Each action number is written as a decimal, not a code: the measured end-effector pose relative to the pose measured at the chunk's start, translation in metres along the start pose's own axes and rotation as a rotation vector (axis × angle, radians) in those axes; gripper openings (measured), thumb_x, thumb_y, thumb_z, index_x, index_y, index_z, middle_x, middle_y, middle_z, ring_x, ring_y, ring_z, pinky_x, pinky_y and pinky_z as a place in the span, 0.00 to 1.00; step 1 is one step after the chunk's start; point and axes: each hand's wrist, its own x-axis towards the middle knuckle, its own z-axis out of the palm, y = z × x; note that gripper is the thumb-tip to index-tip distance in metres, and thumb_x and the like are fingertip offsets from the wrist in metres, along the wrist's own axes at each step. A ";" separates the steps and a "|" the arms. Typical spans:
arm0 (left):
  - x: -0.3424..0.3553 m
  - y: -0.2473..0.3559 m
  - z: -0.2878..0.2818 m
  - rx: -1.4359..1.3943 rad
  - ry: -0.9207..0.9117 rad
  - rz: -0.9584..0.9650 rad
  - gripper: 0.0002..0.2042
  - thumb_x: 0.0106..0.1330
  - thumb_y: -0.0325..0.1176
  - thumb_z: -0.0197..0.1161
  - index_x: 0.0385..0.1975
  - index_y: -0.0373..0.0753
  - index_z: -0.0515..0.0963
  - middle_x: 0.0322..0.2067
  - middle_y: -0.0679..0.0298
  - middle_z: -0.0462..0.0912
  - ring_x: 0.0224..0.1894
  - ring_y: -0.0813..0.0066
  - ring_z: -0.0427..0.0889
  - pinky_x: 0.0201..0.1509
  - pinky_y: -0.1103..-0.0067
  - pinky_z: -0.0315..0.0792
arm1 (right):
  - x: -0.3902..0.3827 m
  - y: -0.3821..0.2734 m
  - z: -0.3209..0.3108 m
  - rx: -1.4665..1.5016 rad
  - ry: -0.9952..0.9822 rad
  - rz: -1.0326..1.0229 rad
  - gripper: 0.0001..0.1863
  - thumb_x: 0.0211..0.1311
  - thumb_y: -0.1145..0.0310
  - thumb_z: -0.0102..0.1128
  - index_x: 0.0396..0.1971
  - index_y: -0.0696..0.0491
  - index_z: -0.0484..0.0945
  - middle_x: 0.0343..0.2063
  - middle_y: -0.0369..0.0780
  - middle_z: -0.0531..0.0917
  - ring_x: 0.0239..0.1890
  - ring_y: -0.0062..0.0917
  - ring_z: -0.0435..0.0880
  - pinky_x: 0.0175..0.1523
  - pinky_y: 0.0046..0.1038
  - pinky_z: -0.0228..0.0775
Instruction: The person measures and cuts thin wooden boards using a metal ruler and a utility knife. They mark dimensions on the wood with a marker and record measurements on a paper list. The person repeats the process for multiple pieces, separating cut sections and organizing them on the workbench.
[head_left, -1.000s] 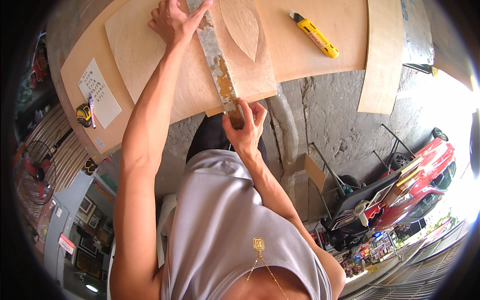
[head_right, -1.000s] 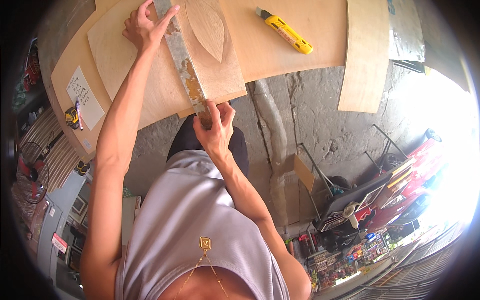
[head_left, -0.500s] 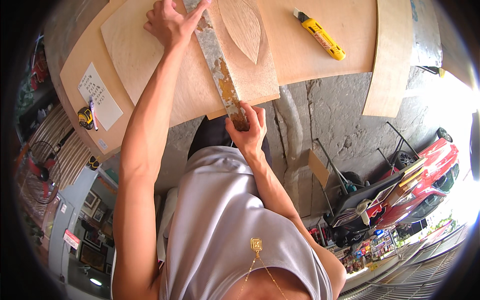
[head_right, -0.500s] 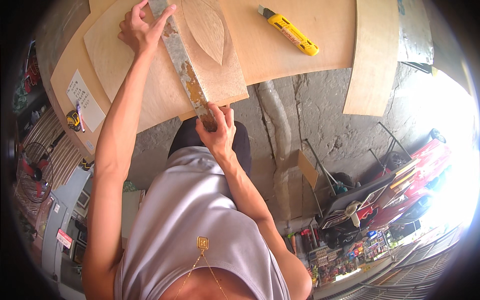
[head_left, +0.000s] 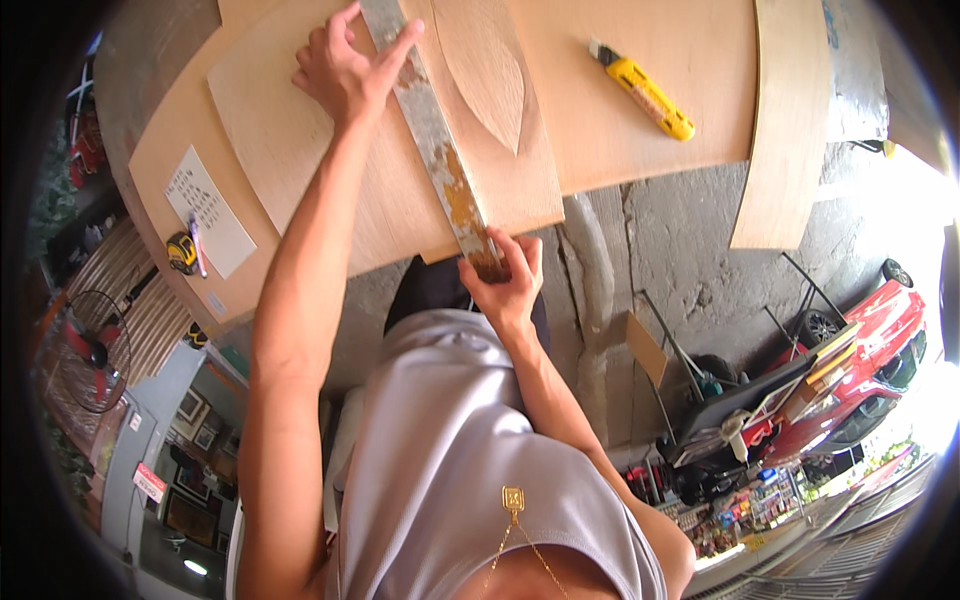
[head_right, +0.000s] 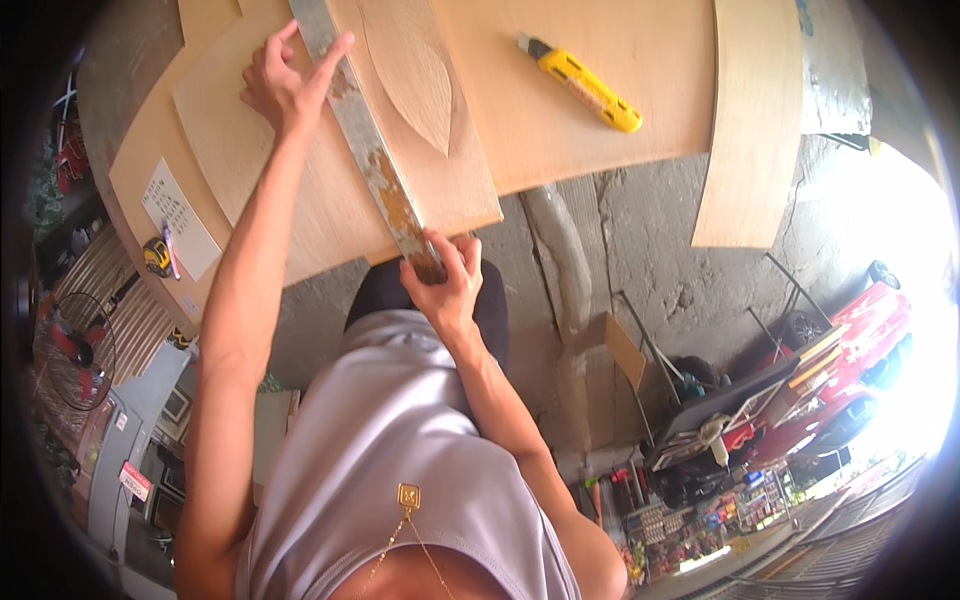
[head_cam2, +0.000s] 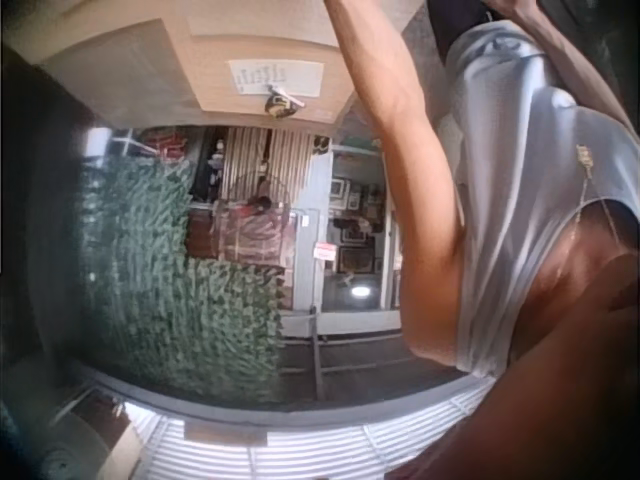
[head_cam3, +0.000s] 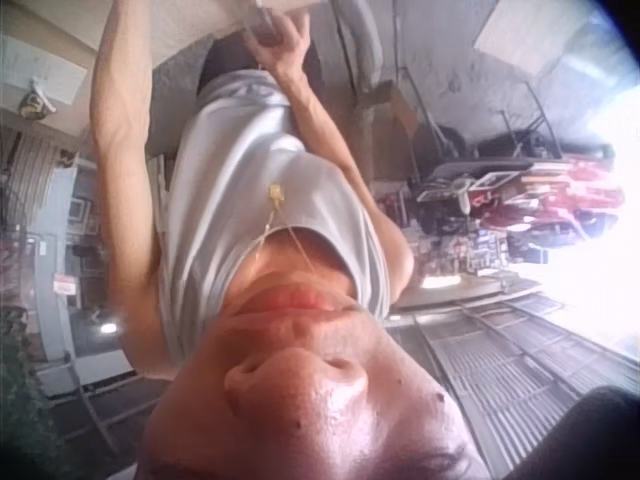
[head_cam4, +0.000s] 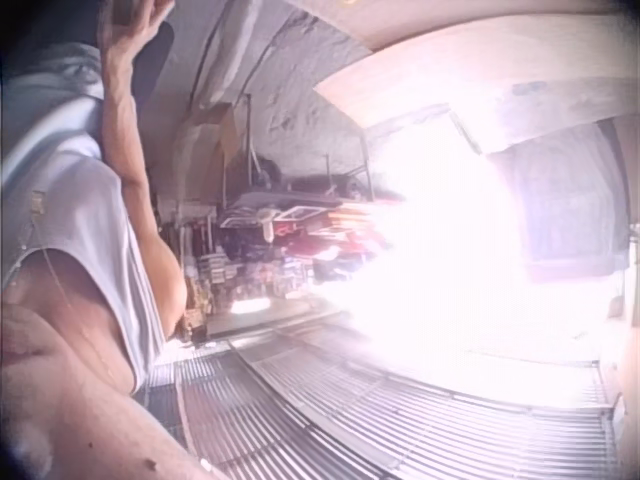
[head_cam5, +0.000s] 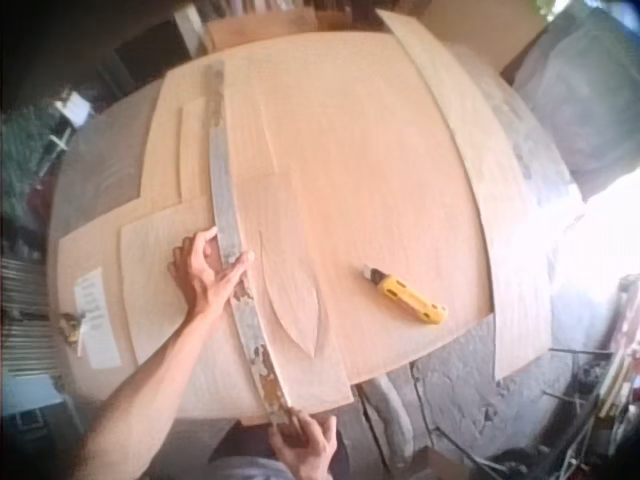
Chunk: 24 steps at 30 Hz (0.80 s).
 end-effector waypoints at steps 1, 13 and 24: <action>-0.002 -0.001 0.002 -0.018 0.046 0.015 0.40 0.39 0.70 0.72 0.50 0.49 0.79 0.38 0.66 0.74 0.48 0.66 0.68 0.60 0.62 0.53 | 0.001 -0.003 -0.001 0.006 -0.002 0.007 0.29 0.35 0.72 0.76 0.46 0.46 0.81 0.34 0.38 0.70 0.25 0.24 0.74 0.28 0.26 0.71; -0.003 0.002 0.002 0.023 0.062 0.034 0.37 0.40 0.66 0.74 0.48 0.50 0.80 0.38 0.66 0.78 0.46 0.65 0.69 0.52 0.63 0.57 | 0.000 -0.002 0.000 0.027 -0.020 0.023 0.30 0.37 0.73 0.75 0.48 0.49 0.81 0.33 0.41 0.78 0.31 0.29 0.81 0.34 0.29 0.77; -0.002 0.001 0.006 0.070 0.067 0.048 0.37 0.40 0.67 0.74 0.47 0.50 0.80 0.35 0.69 0.74 0.43 0.67 0.68 0.52 0.62 0.56 | 0.001 0.001 0.004 0.037 0.038 -0.029 0.30 0.35 0.71 0.78 0.46 0.51 0.82 0.25 0.35 0.71 0.23 0.19 0.71 0.26 0.22 0.68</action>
